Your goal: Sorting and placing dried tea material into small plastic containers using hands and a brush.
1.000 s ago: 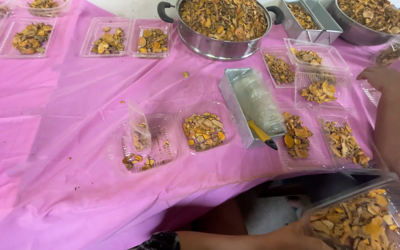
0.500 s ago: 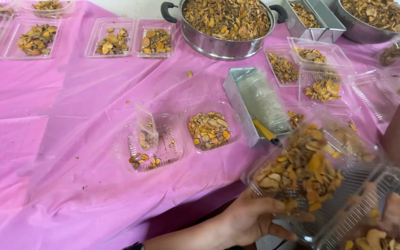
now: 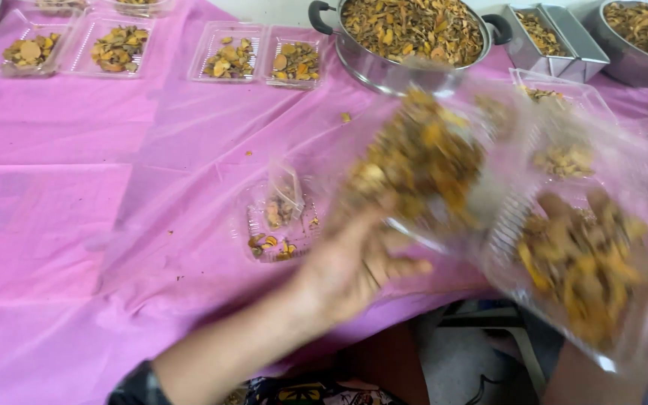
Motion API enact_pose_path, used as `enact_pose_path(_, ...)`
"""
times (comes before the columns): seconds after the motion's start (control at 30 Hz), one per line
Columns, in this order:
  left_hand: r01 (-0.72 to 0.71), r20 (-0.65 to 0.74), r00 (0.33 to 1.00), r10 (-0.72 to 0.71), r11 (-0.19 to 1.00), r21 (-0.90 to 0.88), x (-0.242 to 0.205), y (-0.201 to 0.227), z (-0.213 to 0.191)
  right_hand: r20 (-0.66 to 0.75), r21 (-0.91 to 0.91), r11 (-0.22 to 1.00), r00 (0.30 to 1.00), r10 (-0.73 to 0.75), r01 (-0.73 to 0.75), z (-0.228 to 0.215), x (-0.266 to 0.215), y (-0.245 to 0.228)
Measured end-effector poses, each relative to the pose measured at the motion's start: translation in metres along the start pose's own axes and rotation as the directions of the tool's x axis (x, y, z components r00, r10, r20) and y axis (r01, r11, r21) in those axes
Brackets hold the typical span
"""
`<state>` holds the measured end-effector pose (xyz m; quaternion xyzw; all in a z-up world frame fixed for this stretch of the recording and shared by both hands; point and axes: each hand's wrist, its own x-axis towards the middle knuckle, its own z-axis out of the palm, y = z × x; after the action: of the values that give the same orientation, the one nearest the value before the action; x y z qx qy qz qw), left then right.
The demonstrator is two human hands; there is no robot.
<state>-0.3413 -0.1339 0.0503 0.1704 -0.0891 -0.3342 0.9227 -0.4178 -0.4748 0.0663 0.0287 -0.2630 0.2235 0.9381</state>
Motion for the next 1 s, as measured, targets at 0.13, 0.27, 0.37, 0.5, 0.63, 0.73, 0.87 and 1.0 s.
enact_pose_path(0.13, -0.316, 0.035, 0.949, 0.314, 0.943, 0.099, 0.011, 0.083, 0.004, -0.260, -0.648, 0.755, 0.961, -0.096, -0.100, -0.026, 0.117, 0.035)
enact_pose_path(0.27, -0.528, 0.011, 0.844, 0.536, 0.829, 0.185, 0.020, 0.166, -0.008, -0.425, -0.903, 0.209, 0.718, -0.552, -0.374, -0.048, 0.246, 0.057)
enact_pose_path(0.37, -0.523, -0.164, 0.783, 0.600, 0.778, 0.348, 0.037, 0.214, -0.034, -0.392, -0.916, 0.113, 0.801, -0.452, -0.385, -0.075, 0.300, 0.060)
enact_pose_path(0.5, -0.483, -0.280, 0.712, 0.643, 0.739, 0.470, 0.064, 0.260, -0.099, -0.511, -0.836, 0.038, 0.752, -0.417, -0.547, -0.144, 0.349, 0.064)
enact_pose_path(0.63, -0.458, -0.295, 0.737, 0.608, 0.770, 0.444, 0.093, 0.293, -0.178, -0.594, -0.788, 0.110, 0.701, -0.394, -0.606, -0.263, 0.381, 0.028)
enact_pose_path(0.73, -0.409, -0.380, 0.710, 0.593, 0.786, 0.464, 0.118, 0.308, -0.202, -0.627, -0.759, 0.136, 0.657, -0.418, -0.637, -0.293, 0.393, 0.025)
enact_pose_path(0.87, -0.321, -0.442, 0.690, 0.573, 0.790, 0.523, 0.163, 0.318, -0.238, -0.575, -0.782, 0.119, 0.635, -0.516, -0.611, -0.349, 0.404, -0.009)
enact_pose_path(1.0, -0.268, -0.446, 0.675, 0.588, 0.758, 0.594, 0.212, 0.327, -0.289, -0.515, -0.817, 0.126, 0.614, -0.598, -0.562, -0.379, 0.409, -0.041)
